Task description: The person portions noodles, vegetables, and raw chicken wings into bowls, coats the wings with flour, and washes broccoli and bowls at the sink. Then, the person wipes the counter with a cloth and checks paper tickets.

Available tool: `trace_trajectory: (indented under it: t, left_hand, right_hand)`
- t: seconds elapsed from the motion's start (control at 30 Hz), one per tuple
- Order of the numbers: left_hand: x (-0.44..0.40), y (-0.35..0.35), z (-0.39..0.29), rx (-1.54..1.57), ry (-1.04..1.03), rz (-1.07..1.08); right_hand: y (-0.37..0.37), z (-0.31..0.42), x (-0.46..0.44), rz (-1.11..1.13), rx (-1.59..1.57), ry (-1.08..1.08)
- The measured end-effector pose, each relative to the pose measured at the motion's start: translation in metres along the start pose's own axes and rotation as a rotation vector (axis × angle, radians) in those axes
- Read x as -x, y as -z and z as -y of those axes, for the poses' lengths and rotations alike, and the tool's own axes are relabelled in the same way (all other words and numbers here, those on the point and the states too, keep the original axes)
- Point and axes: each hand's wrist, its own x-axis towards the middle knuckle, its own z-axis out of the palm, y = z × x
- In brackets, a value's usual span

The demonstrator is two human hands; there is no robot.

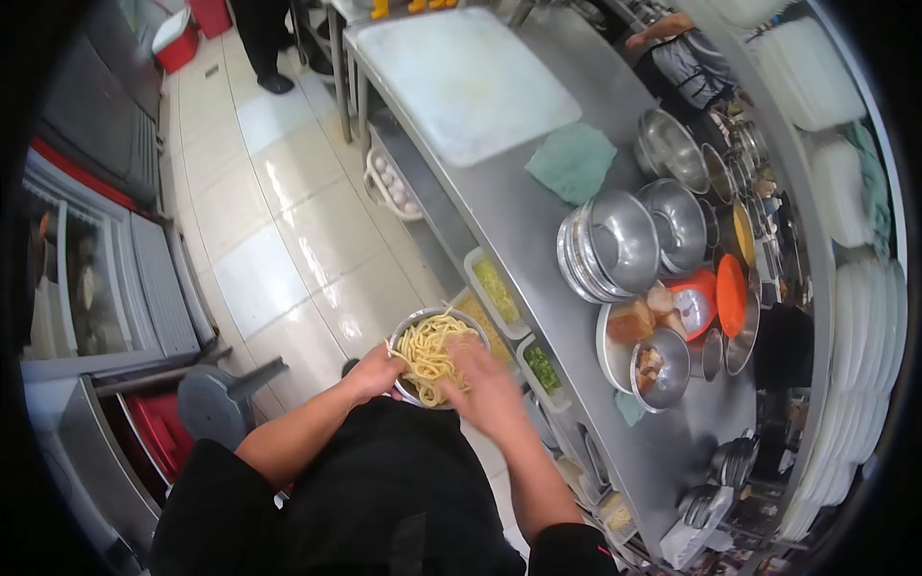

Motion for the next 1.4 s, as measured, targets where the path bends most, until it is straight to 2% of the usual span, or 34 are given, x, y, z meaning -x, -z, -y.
trace_trajectory:
  t: [0.03,0.13,0.23,0.33,0.4,0.53,0.73,0.87,0.93,1.0,1.1,1.13,1.23,1.3,1.4]
  left_hand:
    - [0.014,0.004,-0.014,-0.017,-0.02,0.018]
    - [0.047,0.004,-0.053,-0.06,-0.081,0.047]
    - [0.08,-0.007,-0.112,-0.234,-0.07,0.187]
    - [0.09,-0.035,-0.164,-0.317,-0.132,0.302]
    - [0.095,-0.046,-0.167,-0.303,-0.103,0.355]
    - [0.083,-0.11,-0.203,-0.343,-0.135,0.422]
    - [0.055,-0.198,-0.214,-0.452,-0.165,0.531]
    - [0.046,-0.251,-0.229,-0.344,-0.172,0.559]
    - [0.036,-0.271,-0.239,-0.28,-0.214,0.537]
    - [0.029,-0.284,-0.255,-0.206,-0.254,0.482]
    - [0.004,-0.304,-0.284,-0.186,-0.208,0.45]
    - [-0.007,-0.313,-0.291,-0.219,-0.214,0.362]
    - [-0.033,-0.341,-0.325,-0.334,-0.185,0.384]
    - [-0.063,-0.358,-0.346,-0.439,-0.164,0.44]
    - [-0.09,-0.395,-0.38,-0.532,-0.239,0.507]
  right_hand:
    - [0.015,0.004,-0.001,-0.148,-0.084,-0.009]
    - [0.045,0.007,-0.021,-0.11,-0.295,-0.509]
    - [0.068,0.02,-0.047,-0.044,-0.335,-0.367]
    - [0.132,0.045,-0.042,0.021,-0.217,-0.065]
    - [0.148,0.05,-0.043,0.205,-0.123,0.205]
    - [0.203,0.015,-0.019,0.271,-0.217,0.253]
    - [0.233,-0.059,0.033,0.198,-0.135,0.2]
    - [0.259,-0.098,0.089,-0.293,-0.158,0.334]
    - [0.278,-0.117,0.126,-0.513,-0.222,0.326]
    - [0.293,-0.136,0.155,-0.64,-0.31,0.221]
    - [0.298,-0.166,0.17,-0.685,-0.088,-0.03]
    - [0.299,-0.177,0.169,-0.627,-0.015,-0.05]
    - [0.305,-0.198,0.156,-0.814,-0.014,-0.017]
    - [0.308,-0.22,0.155,-0.937,-0.092,-0.125]
    - [0.31,-0.25,0.16,-1.186,-0.013,-0.288]
